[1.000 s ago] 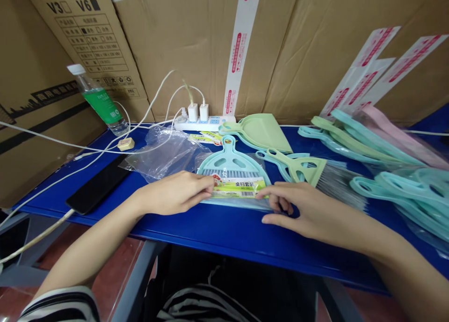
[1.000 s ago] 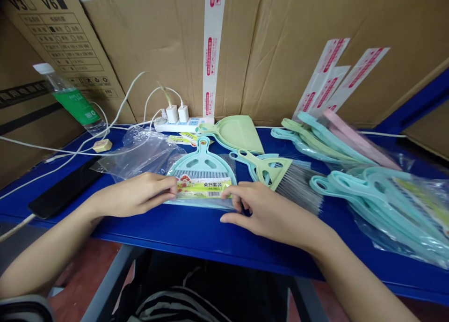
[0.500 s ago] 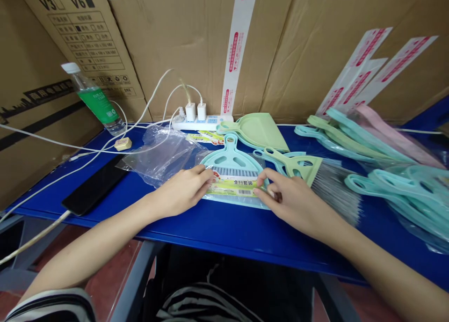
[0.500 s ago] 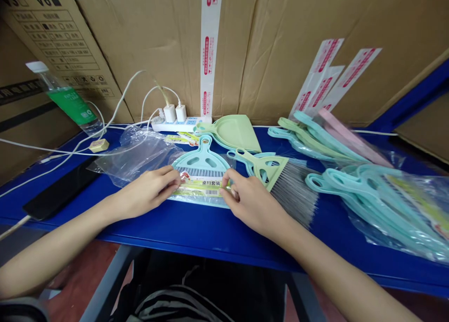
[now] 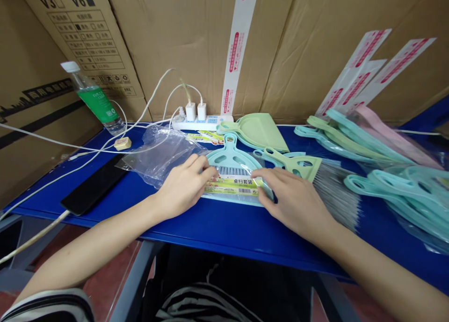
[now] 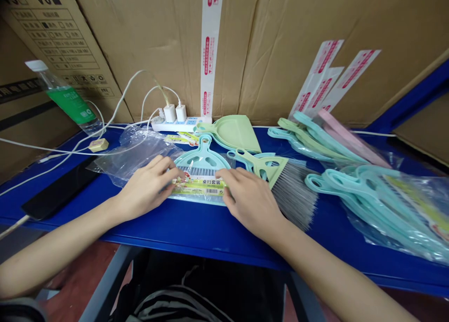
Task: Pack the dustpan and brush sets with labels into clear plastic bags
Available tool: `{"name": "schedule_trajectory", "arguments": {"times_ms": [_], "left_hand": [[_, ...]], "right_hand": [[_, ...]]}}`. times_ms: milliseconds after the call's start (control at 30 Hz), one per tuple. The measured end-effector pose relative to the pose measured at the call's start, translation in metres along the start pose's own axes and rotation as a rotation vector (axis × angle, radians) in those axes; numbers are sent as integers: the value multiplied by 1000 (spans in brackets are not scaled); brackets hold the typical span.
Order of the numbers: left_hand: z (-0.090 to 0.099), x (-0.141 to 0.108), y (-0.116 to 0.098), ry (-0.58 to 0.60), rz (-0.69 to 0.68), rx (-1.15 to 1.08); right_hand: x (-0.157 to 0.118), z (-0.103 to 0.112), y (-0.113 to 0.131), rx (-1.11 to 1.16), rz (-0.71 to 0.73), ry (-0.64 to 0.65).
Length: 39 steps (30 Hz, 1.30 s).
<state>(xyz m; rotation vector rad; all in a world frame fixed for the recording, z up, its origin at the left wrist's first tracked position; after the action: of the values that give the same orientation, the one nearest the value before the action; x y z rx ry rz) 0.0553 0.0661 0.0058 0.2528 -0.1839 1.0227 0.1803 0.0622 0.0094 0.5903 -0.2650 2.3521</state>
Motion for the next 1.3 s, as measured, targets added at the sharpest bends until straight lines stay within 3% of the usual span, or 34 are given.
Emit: {"name": "schedule_trajectory", "arguments": {"times_ms": [100,200,467,700,1000,1300], "left_hand": [[-8,-3,-17,49,-175,12],[-15,-3,-24,88,-234,45],[-10,-2,-14,95,-195,87],[0,0,14,131,-124,-120],[-7,2,41,262,28,-273],[-8,4,46,303,59,-380]], "right_hand": [[2,0,24,-20,247,-30],[2,-8,26,-17,295,21],[-1,-12,12,24,242,128],[-4,-11,-4,89,193,220],[-6,0,-15,182,138,236],[-6,-7,-28,272,-18,280]]}}
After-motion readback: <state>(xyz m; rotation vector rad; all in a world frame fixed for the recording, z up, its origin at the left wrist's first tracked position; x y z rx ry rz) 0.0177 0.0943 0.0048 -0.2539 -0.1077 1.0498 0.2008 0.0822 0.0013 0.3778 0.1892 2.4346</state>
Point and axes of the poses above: each hand's wrist, its own x-axis towards the middle knuckle, its own z-axis out of the back of the hand, y = z × x, the point moved 10 cm from there along x, towards the middle knuckle, and after that the axes turned 8 degrees about z, right-handed, at the moved point
